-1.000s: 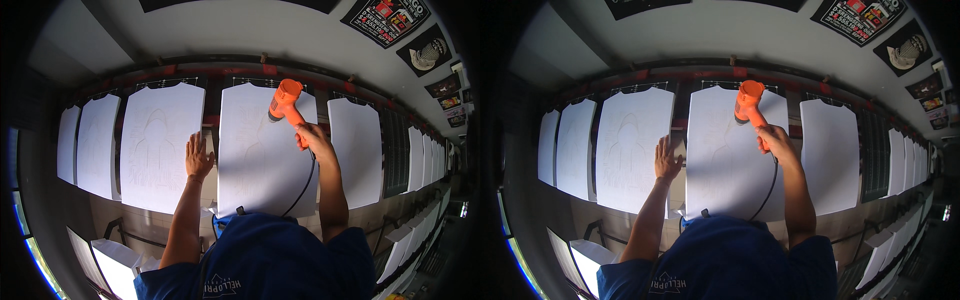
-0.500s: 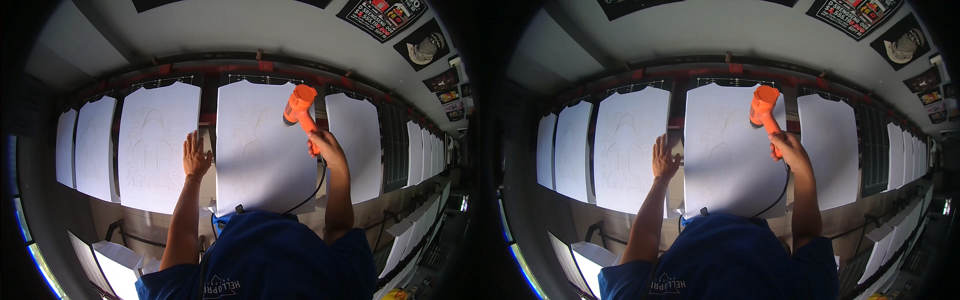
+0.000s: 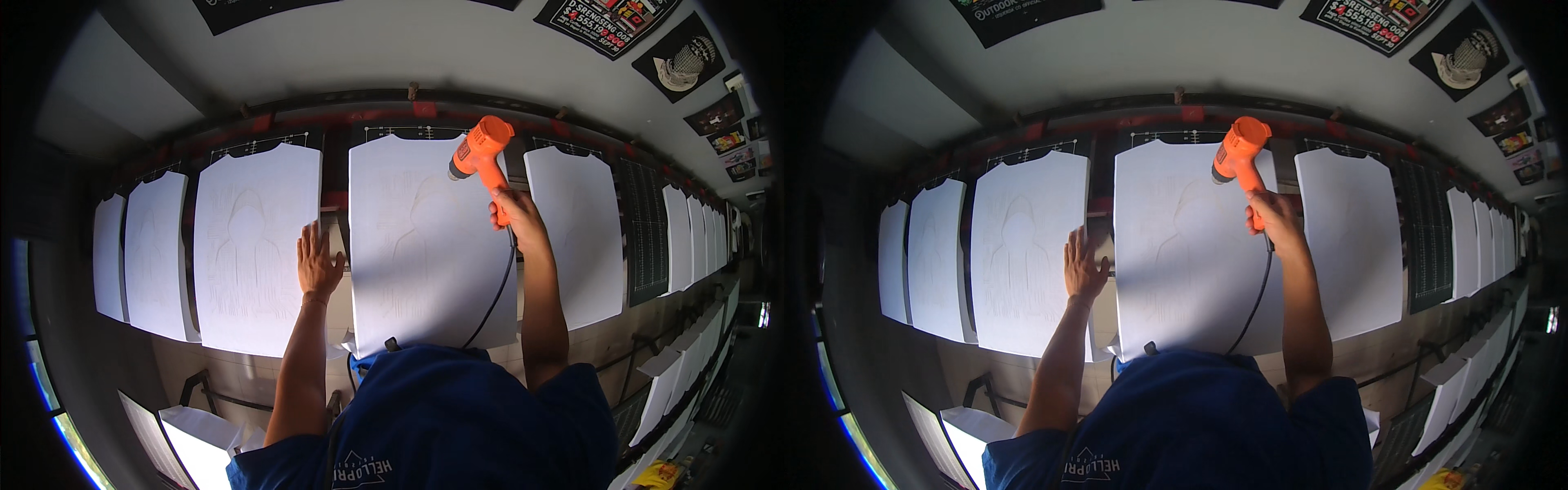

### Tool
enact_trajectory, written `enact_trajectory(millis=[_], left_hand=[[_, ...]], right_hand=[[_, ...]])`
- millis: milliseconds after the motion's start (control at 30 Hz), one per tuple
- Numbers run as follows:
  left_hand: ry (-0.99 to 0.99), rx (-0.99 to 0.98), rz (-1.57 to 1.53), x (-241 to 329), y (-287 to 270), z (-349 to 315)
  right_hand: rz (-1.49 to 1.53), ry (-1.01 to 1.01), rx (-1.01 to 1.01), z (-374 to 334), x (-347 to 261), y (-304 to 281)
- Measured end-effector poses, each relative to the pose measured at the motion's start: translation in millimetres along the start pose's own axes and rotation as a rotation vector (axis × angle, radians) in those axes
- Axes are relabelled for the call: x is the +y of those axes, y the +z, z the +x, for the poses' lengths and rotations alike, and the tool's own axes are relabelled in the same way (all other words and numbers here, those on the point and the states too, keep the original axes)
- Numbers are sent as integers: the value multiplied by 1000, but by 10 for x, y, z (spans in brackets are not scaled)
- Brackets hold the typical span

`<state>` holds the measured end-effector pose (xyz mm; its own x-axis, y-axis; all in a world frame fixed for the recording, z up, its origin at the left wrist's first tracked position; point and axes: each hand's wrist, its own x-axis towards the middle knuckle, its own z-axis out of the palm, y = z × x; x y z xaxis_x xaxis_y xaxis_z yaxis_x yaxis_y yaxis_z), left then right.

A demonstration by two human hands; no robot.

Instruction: The person uses an orange heat gun to apply heat to white t-shirts laid out on a table. They move the heat gun back and forth over the shirts and occasionally use their left hand to smooth the fabric.

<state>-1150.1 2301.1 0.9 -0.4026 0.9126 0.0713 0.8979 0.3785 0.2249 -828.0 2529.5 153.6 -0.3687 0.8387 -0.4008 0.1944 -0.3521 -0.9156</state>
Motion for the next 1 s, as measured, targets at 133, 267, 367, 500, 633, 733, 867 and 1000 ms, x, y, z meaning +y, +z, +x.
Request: enact_trajectory(millis=[133, 267, 367, 500, 633, 733, 867, 1000], left_hand=[[-3, -9, 0, 11, -12, 4], [5, 3, -4, -1, 2, -1], [7, 18, -7, -8, 13, -24], [17, 23, 2, 21, -12, -4], [10, -15, 30, 16, -31, -6], [13, -20, 28, 15, -21, 2], [6, -33, 40, 5, -26, -3], [17, 8, 40, 6, 4, 3]], right_hand=[[19, 8, -15, 75, -33, 109], [-48, -25, 41, 49, 67, 125], [-16, 41, 65, -40, -8, -69], [-77, -29, 182, -67, 82, -49], [2, -8, 149, -65, 46, -182], [-25, -49, 196, -92, 66, -78], [-1, 61, 18, -294, -63, -138], [-48, 77, 90, -400, -48, -150]])
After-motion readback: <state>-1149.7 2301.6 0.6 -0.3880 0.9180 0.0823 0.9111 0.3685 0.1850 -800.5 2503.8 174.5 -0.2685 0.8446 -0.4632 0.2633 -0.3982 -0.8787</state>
